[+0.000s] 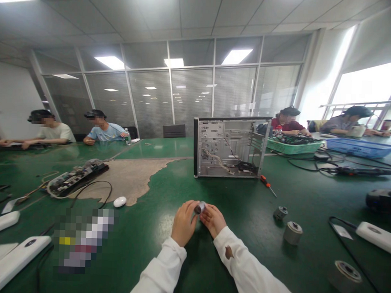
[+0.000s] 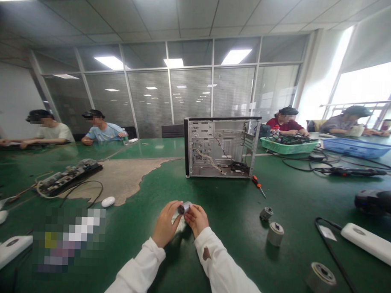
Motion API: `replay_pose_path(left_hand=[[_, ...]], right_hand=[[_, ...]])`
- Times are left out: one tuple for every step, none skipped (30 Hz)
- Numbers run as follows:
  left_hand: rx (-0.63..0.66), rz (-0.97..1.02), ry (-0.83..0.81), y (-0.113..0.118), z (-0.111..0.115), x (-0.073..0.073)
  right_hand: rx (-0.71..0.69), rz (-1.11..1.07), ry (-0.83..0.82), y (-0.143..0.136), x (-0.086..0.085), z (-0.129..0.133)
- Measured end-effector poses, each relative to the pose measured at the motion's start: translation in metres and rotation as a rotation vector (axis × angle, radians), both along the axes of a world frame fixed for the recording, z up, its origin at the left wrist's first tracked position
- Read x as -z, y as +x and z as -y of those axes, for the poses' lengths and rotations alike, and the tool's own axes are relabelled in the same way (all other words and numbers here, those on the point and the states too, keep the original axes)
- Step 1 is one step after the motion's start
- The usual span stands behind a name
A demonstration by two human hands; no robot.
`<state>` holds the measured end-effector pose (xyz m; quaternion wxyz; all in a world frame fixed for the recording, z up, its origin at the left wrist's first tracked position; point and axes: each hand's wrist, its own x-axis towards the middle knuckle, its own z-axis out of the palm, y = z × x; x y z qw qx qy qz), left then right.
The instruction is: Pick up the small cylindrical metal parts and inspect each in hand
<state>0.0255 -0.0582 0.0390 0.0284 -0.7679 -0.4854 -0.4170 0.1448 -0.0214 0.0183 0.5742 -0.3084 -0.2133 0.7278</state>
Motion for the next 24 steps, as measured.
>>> replay_pose_path(left_hand=[[0.011, 0.014, -0.002, 0.000, 0.000, 0.000], [0.019, 0.031, -0.004, 0.001, 0.000, 0.000], [0.027, 0.050, -0.007, 0.001, 0.000, 0.000], [0.034, 0.073, -0.016, 0.001, 0.000, 0.000], [0.041, 0.099, -0.031, 0.001, 0.000, 0.001], [0.048, 0.131, -0.050, 0.001, 0.000, 0.002], [0.052, 0.167, -0.072, 0.001, -0.001, 0.003], [0.055, 0.208, -0.095, 0.001, -0.001, 0.004], [0.057, 0.250, -0.116, 0.001, -0.001, 0.005], [0.060, 0.292, -0.137, 0.001, -0.002, 0.006], [0.067, 0.329, -0.157, 0.001, -0.002, 0.006], [0.077, 0.359, -0.180, 0.001, -0.002, 0.007], [0.090, 0.383, -0.205, 0.001, -0.002, 0.007], [0.101, 0.403, -0.229, 0.001, -0.002, 0.007], [0.110, 0.422, -0.253, 0.002, -0.001, 0.007], [0.118, 0.441, -0.274, 0.002, -0.001, 0.006], [0.123, 0.461, -0.292, 0.002, 0.000, 0.005], [0.129, 0.482, -0.308, 0.003, 0.000, 0.004], [0.135, 0.502, -0.322, 0.003, 0.000, 0.003], [0.142, 0.521, -0.337, 0.003, 0.001, 0.002], [0.151, 0.538, -0.350, 0.004, 0.001, 0.001], [0.159, 0.553, -0.364, 0.004, 0.001, 0.000], [0.166, 0.567, -0.377, 0.004, 0.001, 0.000], [0.170, 0.579, -0.389, 0.004, 0.001, 0.000]], right_hand=[[-0.014, -0.018, -0.020, 0.000, 0.000, -0.001], [-0.031, -0.035, -0.042, 0.001, 0.001, -0.001], [-0.051, -0.051, -0.066, 0.001, 0.001, -0.002], [-0.072, -0.065, -0.092, 0.002, 0.002, -0.003], [-0.092, -0.079, -0.115, 0.003, 0.003, -0.005], [-0.113, -0.094, -0.135, 0.004, 0.004, -0.006], [-0.132, -0.110, -0.151, 0.004, 0.004, -0.007], [-0.148, -0.127, -0.161, 0.005, 0.005, -0.008], [-0.160, -0.145, -0.167, 0.006, 0.006, -0.009], [-0.166, -0.160, -0.166, 0.007, 0.006, -0.010], [-0.167, -0.173, -0.159, 0.008, 0.006, -0.010], [-0.165, -0.183, -0.147, 0.009, 0.006, -0.010], [-0.158, -0.192, -0.132, 0.009, 0.006, -0.010], [-0.149, -0.201, -0.116, 0.010, 0.006, -0.010], [-0.139, -0.210, -0.104, 0.010, 0.006, -0.010], [-0.128, -0.220, -0.097, 0.010, 0.006, -0.010], [-0.120, -0.228, -0.097, 0.011, 0.005, -0.010], [-0.116, -0.233, -0.103, 0.011, 0.004, -0.010], [-0.116, -0.235, -0.111, 0.011, 0.003, -0.010], [-0.119, -0.232, -0.118, 0.011, 0.003, -0.009], [-0.125, -0.228, -0.121, 0.011, 0.001, -0.009], [-0.131, -0.224, -0.115, 0.011, 0.000, -0.008], [-0.137, -0.220, -0.098, 0.011, -0.001, -0.007], [-0.143, -0.215, -0.072, 0.011, -0.002, -0.006]])
